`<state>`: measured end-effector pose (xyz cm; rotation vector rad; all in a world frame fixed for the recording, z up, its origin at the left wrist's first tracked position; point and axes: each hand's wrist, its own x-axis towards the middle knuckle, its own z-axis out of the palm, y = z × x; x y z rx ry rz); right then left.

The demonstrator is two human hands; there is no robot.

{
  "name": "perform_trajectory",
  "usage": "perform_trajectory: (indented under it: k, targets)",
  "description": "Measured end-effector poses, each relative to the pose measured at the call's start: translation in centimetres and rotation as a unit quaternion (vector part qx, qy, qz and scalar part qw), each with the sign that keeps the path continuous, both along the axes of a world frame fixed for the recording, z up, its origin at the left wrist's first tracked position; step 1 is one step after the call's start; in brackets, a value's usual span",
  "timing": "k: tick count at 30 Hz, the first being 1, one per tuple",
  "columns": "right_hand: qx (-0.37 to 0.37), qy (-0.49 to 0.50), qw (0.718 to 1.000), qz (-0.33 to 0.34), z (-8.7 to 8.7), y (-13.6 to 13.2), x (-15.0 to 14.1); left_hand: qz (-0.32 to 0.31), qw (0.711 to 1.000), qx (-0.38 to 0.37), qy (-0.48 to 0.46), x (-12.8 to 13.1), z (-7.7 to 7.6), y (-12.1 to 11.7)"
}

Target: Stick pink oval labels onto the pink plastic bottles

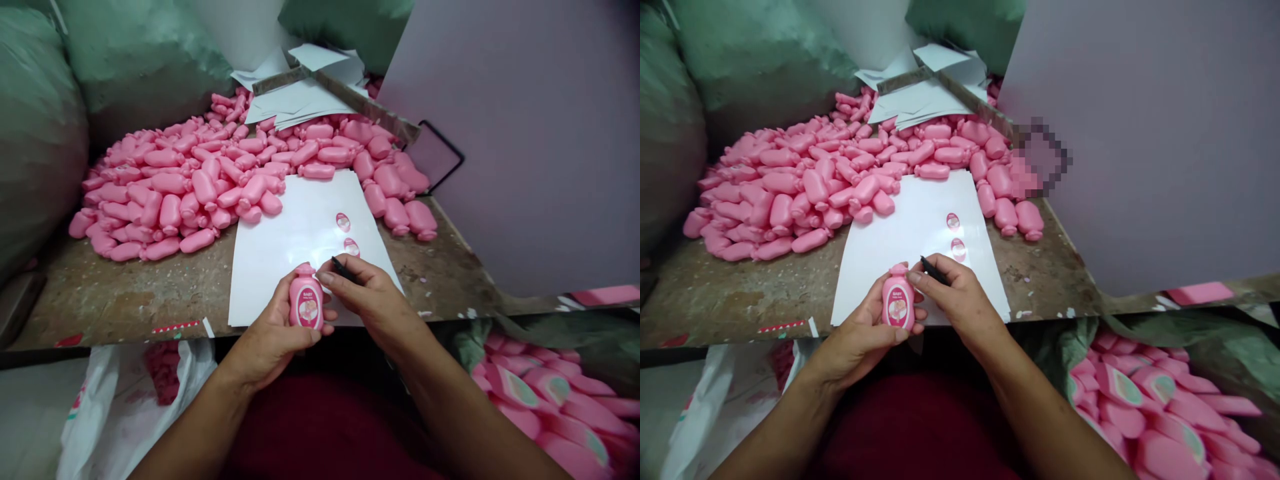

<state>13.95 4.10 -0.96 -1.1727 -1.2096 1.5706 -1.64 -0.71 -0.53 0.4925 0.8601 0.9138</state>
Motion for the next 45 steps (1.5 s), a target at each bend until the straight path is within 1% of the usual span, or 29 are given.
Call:
perform_trajectory:
  k: [2, 5, 7, 11, 13, 15, 16, 18, 19, 20, 21, 22, 23, 24, 25, 26, 28, 29, 30, 31, 32, 33, 34, 36, 38, 40, 42, 44, 45]
  targets:
    - [0.009, -0.018, 1.0, 0.002, 0.2, 0.0, 0.0, 0.0, 1.0, -0.016, -0.023, 0.0, 0.2, 0.2]
    - [0.05, -0.094, 0.994, 0.018, 0.3, 0.0, -0.1, 0.01, 0.998, -0.033, -0.058, -0.1, 0.3, 0.4]
    - [0.079, -0.122, 0.989, 0.017, 0.3, 0.0, -0.1, 0.02, 0.997, -0.044, -0.068, -0.2, 0.2, 0.6]
    - [0.121, -0.103, 0.987, -0.028, -0.2, 0.3, 0.1, 0.036, 0.995, -0.061, -0.073, 0.3, -0.1, 1.0]
    - [0.127, -0.111, 0.985, -0.039, -0.4, 0.4, 0.4, 0.042, 0.996, -0.058, -0.055, 0.1, 0.0, 1.0]
    - [0.128, -0.128, 0.982, -0.044, -0.4, 0.4, 0.9, 0.031, 0.999, -0.044, -0.003, -1.5, 0.3, 0.5]
    - [0.126, -0.139, 0.981, -0.052, -0.4, 0.4, 1.3, 0.017, 0.999, -0.036, 0.037, -3.0, 0.7, -0.1]
    - [0.119, -0.158, 0.977, -0.073, -0.3, 0.4, 2.2, -0.023, 0.988, -0.031, 0.152, -7.4, 1.7, -2.1]
    - [0.117, -0.165, 0.975, -0.088, -0.3, 0.5, 2.7, -0.041, 0.972, -0.037, 0.23, -10.0, 2.3, -3.5]
    - [0.115, -0.17, 0.974, -0.098, -0.4, 0.6, 3.2, -0.058, 0.944, -0.055, 0.321, -12.7, 3.1, -5.0]
    - [0.117, -0.174, 0.972, -0.11, -0.5, 0.7, 3.7, -0.08, 0.905, -0.066, 0.412, -15.1, 3.8, -6.5]
    - [0.12, -0.179, 0.969, -0.118, -0.7, 0.9, 4.0, -0.088, 0.869, -0.057, 0.484, -17.1, 4.5, -7.8]
    - [0.124, -0.185, 0.967, -0.125, -0.8, 1.0, 4.3, -0.081, 0.832, -0.046, 0.547, -18.6, 5.1, -8.6]
    - [0.129, -0.191, 0.964, -0.132, -1.0, 1.1, 4.5, -0.069, 0.798, -0.028, 0.598, -19.5, 5.4, -8.9]
    - [0.132, -0.194, 0.962, -0.137, -1.1, 1.2, 4.6, -0.053, 0.769, -0.002, 0.637, -19.9, 5.6, -8.5]
    - [0.132, -0.193, 0.962, -0.141, -1.1, 1.2, 4.6, -0.039, 0.741, 0.032, 0.67, -19.8, 5.4, -7.5]
    - [0.116, -0.175, 0.966, -0.149, -1.0, 1.2, 4.7, -0.036, 0.669, 0.125, 0.732, -19.0, 4.4, -4.0]
    - [0.101, -0.161, 0.97, -0.155, -0.9, 1.0, 4.8, -0.044, 0.615, 0.179, 0.767, -18.5, 3.6, -1.8]
    - [0.086, -0.147, 0.973, -0.157, -0.7, 0.9, 5.0, -0.056, 0.555, 0.223, 0.8, -18.0, 2.8, 0.4]
    - [0.074, -0.137, 0.975, -0.161, -0.5, 0.6, 5.2, -0.061, 0.523, 0.249, 0.813, -17.5, 2.1, 2.5]
    - [0.068, -0.131, 0.975, -0.169, -0.4, 0.4, 5.6, -0.068, 0.502, 0.268, 0.819, -17.0, 1.4, 4.3]
    - [0.068, -0.131, 0.974, -0.174, -0.3, 0.1, 6.0, -0.074, 0.491, 0.281, 0.822, -16.6, 0.9, 5.8]
    - [0.075, -0.135, 0.97, -0.185, -0.2, -0.3, 6.5, -0.078, 0.488, 0.288, 0.82, -16.2, 0.4, 7.0]
    - [0.093, -0.15, 0.965, -0.196, -0.3, -0.9, 7.5, -0.084, 0.471, 0.301, 0.825, -15.7, -0.1, 8.5]
    - [0.115, -0.173, 0.959, -0.194, -0.6, -1.4, 8.4, -0.079, 0.449, 0.307, 0.835, -15.5, -0.3, 8.9]
    - [0.133, -0.205, 0.953, -0.178, -0.9, -1.7, 9.0, -0.077, 0.413, 0.307, 0.854, -15.4, -0.5, 8.9]
    - [0.155, -0.253, 0.942, -0.157, -1.2, -1.5, 9.2, -0.078, 0.379, 0.305, 0.87, -15.2, -0.6, 8.7]
    - [0.178, -0.302, 0.926, -0.136, -1.5, -0.8, 9.3, -0.072, 0.361, 0.291, 0.883, -14.8, -0.5, 8.4]
    - [0.188, -0.321, 0.92, -0.127, -1.7, -0.2, 9.2, -0.065, 0.361, 0.282, 0.886, -14.3, -0.3, 8.3]
